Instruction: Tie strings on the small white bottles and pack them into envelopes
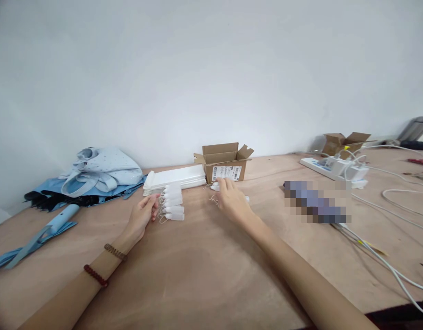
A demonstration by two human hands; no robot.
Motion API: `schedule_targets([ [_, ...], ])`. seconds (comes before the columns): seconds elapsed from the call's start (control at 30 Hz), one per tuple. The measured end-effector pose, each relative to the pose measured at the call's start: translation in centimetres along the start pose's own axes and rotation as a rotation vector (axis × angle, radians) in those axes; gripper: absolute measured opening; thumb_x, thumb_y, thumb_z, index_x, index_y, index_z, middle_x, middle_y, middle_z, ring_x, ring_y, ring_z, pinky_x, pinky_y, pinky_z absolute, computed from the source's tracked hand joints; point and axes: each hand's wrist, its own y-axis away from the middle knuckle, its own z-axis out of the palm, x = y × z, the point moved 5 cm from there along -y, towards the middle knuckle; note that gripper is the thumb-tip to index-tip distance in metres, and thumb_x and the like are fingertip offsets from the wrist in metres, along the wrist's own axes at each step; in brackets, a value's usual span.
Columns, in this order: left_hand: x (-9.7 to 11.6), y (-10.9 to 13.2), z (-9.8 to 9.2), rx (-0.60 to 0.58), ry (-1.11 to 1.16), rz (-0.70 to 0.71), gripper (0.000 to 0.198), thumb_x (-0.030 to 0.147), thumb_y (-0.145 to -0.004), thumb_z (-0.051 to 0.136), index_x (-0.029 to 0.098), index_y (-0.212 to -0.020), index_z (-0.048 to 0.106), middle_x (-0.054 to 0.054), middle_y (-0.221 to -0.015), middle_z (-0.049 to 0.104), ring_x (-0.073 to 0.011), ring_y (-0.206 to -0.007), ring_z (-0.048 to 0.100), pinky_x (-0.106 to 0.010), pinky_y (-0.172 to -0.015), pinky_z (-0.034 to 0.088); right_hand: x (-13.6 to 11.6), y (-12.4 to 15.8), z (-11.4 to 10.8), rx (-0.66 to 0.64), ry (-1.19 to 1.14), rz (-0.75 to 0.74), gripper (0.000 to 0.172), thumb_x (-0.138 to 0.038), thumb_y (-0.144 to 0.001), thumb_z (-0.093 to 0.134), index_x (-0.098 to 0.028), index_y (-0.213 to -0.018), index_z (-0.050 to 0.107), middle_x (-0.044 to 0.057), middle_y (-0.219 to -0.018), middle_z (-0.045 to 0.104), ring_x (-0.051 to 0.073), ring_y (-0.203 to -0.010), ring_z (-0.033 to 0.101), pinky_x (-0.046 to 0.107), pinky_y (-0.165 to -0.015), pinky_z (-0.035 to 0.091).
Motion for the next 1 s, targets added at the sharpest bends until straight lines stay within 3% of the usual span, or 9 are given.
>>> schedule_targets([
  [0.13, 0.3, 0.5, -0.5, 0.054, -0.009, 0.007, 0.044, 0.044, -0.076, 0.056, 0.015, -0.109, 0.056, 0.003, -0.069, 0.05, -0.0063, -0.044, 0.041, -0.017, -0.037, 0.031, 3.6, -0.7, 0.5, 0.041, 0.072, 0.037, 0.028, -0.013, -0.086, 0.043, -0.011, -0.113, 0.05, 0.017, -0.106, 0.057, 0.029, -0.102, 0.051, 0.039, -0.083, 0.043],
  [0.3, 0.1, 0.9, -0.4, 0.043, -0.094, 0.002, 0.043, 0.041, -0.074, 0.056, 0.015, -0.108, 0.055, 0.003, -0.066, 0.054, -0.007, -0.043, 0.041, -0.018, -0.038, 0.031, 6.4, -0.9, 1.5, -0.205, 0.109, 0.143, 0.021, -0.007, -0.081, 0.046, -0.014, -0.094, 0.061, 0.012, -0.099, 0.062, 0.025, -0.094, 0.054, 0.032, -0.079, 0.04],
  [0.73, 0.0, 0.9, -0.4, 0.048, -0.173, 0.03, 0.038, 0.037, -0.072, 0.057, 0.013, -0.101, 0.058, 0.003, -0.061, 0.055, -0.0077, -0.042, 0.042, -0.019, -0.042, 0.033, 5.8, -0.5, 0.4, -0.461, 0.024, 0.268, 0.013, -0.009, -0.075, 0.052, -0.014, -0.075, 0.064, 0.009, -0.082, 0.068, 0.018, -0.075, 0.059, 0.023, -0.061, 0.036],
  [1.0, 0.0, 1.0, -0.4, 0.042, -0.175, 0.05, 0.038, 0.039, -0.072, 0.056, 0.014, -0.1, 0.058, 0.003, -0.062, 0.055, -0.0081, -0.043, 0.042, -0.02, -0.043, 0.034, 5.3, -0.3, 0.7, -0.514, -0.045, 0.253, 0.01, -0.013, -0.075, 0.055, -0.015, -0.075, 0.065, 0.005, -0.078, 0.068, 0.017, -0.072, 0.058, 0.023, -0.059, 0.036],
])
